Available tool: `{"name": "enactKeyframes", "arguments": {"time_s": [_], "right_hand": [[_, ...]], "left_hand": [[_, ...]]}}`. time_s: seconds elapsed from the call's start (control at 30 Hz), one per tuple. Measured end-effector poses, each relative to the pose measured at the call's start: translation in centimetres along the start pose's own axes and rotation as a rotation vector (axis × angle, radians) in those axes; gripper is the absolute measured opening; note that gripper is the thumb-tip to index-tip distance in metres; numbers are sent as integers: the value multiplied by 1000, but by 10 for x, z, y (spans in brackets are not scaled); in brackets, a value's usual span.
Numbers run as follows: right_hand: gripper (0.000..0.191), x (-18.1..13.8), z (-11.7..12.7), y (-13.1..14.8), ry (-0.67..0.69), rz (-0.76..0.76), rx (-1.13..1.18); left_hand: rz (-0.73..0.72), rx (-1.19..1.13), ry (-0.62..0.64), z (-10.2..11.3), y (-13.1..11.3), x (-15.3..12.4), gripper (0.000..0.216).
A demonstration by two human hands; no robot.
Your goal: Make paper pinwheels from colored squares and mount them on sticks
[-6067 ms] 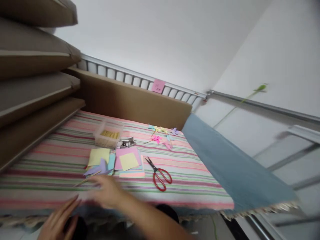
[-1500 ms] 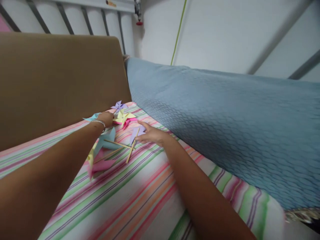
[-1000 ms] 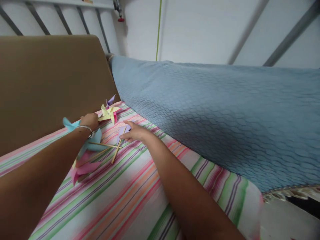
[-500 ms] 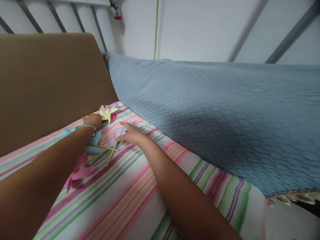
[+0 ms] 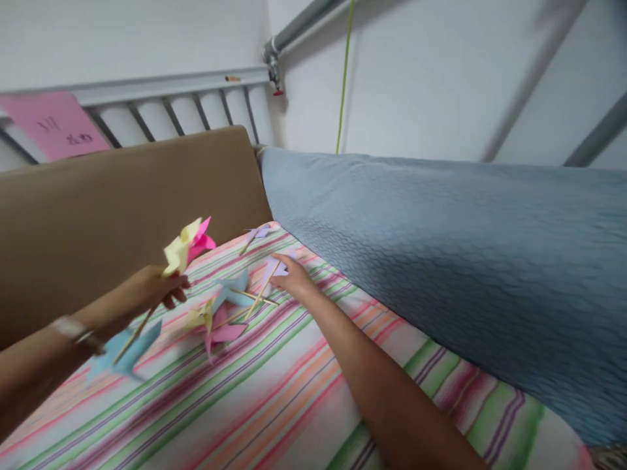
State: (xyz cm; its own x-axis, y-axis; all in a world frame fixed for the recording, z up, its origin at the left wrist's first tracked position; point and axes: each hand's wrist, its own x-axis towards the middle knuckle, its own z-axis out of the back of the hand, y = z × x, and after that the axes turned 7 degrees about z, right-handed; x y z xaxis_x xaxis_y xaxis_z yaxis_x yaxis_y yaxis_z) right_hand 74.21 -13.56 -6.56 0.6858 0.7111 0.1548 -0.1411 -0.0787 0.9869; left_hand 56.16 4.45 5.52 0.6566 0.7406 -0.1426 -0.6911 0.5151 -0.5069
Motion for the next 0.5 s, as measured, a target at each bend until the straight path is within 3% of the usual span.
{"name": "enactKeyframes", "arguments": {"time_s": [0.1,0.2,0.37,0.5], "right_hand": [[62,-3,-8,10,36,92,-17],[62,-4,-28,10,63,104,-77],[66,2,-74,-4,105,-16,-94],[57,2,-108,-5,192,-166,-29]], "left_hand": [[342,-430,141,0,35,-57,24],[451,-733,249,-20,61,-89,33],[475,-1156,299,-65,73,-76,22],[407,-1322,180,-79,68,-57,14]]}}
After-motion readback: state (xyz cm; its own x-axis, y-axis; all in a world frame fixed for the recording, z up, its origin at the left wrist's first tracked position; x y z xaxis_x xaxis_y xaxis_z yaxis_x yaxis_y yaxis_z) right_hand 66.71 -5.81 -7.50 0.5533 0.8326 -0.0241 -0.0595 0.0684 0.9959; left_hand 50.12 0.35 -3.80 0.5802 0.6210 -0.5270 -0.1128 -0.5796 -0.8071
